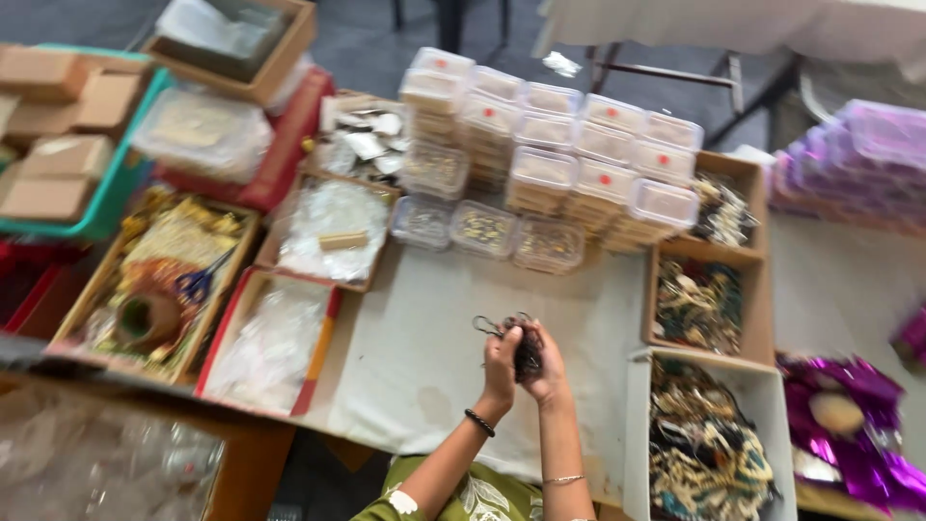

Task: The person opens a cardboard box using scissors and then organizes small plastic containers filled with jewelry components on a table. They proceed to pick up various beaded necklaces and bracelets, placing them into clear plastic bags for packaging.

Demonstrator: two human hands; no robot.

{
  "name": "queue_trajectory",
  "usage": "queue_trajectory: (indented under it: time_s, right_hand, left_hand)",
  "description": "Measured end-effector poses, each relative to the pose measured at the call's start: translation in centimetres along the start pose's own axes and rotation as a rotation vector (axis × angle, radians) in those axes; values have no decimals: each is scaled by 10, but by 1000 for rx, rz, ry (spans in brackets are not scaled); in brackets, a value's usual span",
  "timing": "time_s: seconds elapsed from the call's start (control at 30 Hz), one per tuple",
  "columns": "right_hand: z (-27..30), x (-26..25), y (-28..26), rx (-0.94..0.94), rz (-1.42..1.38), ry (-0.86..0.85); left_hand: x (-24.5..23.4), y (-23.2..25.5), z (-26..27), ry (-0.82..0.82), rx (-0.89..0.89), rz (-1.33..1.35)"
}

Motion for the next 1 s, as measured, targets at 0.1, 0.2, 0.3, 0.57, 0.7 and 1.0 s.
queue_trajectory:
  time_s: [0.1,0.2,0.3,0.57,0.7,1.0]
  right_hand:
    - [-3,7,47,207,-380,-106]
    - [-33,-9,97,521,-1137,-297]
    - [-57,-29,118,637,-1527,-361]
    - [-47,-42,124,495,-1046,-240]
    - [-27,-98,174,386,-748,56]
    - [9,-80,171,250,-487,380]
  left_hand:
    - [26,50,30,-6,181,-267]
    - [43,104,55,-9,557,-782]
    - [43,128,69,-134,925,-1371]
    - [-104,246,-71,145,1021,-1629]
    - [-190,351,-188,465,701,-1512]
    - [-182,425,-253,396,468,-1807]
Point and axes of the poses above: each hand's wrist, its own z-axis away from the middle knuckle, its own x-axis out of the palm, y = z × x, the point moved 5 cm from there along -z, towards the middle knuckle, and after that the axes turned 8 degrees about -x, right-handed, at the moved point
